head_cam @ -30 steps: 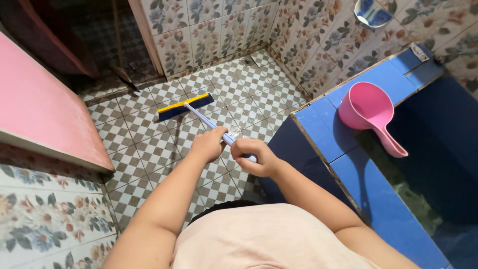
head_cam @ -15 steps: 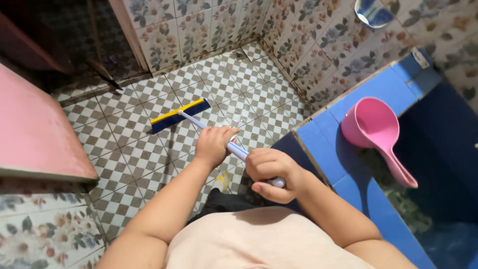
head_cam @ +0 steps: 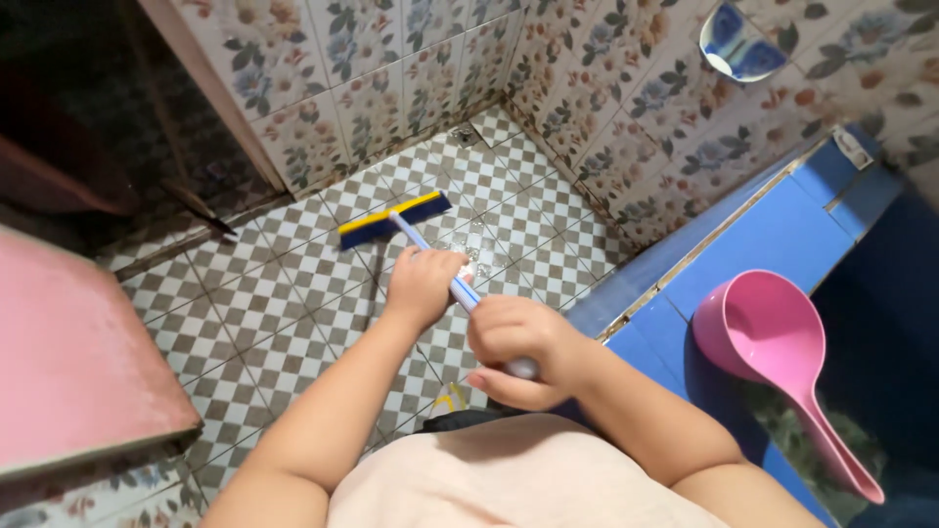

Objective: The person pours water onto the floor with a dipper, places the dipper aside, and repeatedly fits a plastic end piece onto the pole of a floor squeegee by hand.

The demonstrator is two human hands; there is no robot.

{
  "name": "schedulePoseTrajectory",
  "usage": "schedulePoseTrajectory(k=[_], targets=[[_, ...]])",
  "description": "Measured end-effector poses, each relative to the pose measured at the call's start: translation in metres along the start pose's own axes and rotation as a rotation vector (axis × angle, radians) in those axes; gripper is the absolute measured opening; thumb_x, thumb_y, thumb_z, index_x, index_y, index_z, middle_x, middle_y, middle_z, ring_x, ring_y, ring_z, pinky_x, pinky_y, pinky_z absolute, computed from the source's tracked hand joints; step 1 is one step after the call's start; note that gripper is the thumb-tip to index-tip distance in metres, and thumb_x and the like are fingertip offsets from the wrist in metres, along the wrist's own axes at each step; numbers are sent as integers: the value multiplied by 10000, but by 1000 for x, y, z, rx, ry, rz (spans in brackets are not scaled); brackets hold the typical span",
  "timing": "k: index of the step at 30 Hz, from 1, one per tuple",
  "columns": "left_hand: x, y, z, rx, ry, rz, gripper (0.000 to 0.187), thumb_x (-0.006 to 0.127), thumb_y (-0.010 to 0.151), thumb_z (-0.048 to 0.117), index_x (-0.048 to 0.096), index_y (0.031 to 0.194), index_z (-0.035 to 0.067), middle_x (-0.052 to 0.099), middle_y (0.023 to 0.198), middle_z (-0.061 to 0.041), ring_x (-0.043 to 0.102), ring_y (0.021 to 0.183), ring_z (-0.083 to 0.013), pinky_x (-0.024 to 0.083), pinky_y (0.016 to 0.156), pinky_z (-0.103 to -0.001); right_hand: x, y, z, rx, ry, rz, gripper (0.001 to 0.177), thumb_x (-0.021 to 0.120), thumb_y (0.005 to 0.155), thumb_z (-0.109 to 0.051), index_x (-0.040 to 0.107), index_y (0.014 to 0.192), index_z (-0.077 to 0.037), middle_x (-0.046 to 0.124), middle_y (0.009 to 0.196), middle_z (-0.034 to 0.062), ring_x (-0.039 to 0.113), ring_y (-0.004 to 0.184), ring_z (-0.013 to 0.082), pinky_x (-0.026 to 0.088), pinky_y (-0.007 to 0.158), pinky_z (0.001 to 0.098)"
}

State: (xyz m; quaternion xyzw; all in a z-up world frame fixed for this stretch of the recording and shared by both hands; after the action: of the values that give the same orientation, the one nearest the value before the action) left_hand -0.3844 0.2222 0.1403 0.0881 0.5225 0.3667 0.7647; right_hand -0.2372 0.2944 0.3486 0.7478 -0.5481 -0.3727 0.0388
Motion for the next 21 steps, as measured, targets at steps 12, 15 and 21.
schedulePoseTrajectory(k=[12,15,21], targets=[[48,59,-34,-6,-54,-134,183,711,884,334,705,871,152,662,874,-40,657,864,-302,482,715,-473,-20,-21,77,69,32,316,185,636,910,-17,519,770,-46,569,774,91,574,749,280,456,751,395],[62,77,-29,69,-80,-219,209,713,895,347,706,855,142,640,856,-45,641,897,-295,476,780,-471,-29,-34,77,124,114,454,213,609,944,-45,504,759,-51,584,769,87,582,757,259,485,767,382],[66,98,-30,129,-226,-533,257,771,842,405,730,834,152,656,896,-65,624,977,-296,448,903,-466,-18,-40,77,180,199,698,264,611,980,-115,490,757,-44,591,774,90,568,759,231,497,819,395]])
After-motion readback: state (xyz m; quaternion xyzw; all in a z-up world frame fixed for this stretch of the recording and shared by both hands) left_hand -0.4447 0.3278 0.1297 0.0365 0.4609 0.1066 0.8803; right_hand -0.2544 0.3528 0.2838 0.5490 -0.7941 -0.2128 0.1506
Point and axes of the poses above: each hand's wrist, its own y-axis towards the middle knuckle, its own x-axis out of the palm, z = x × y, the point moved 3 cm from there along y, towards the middle knuckle
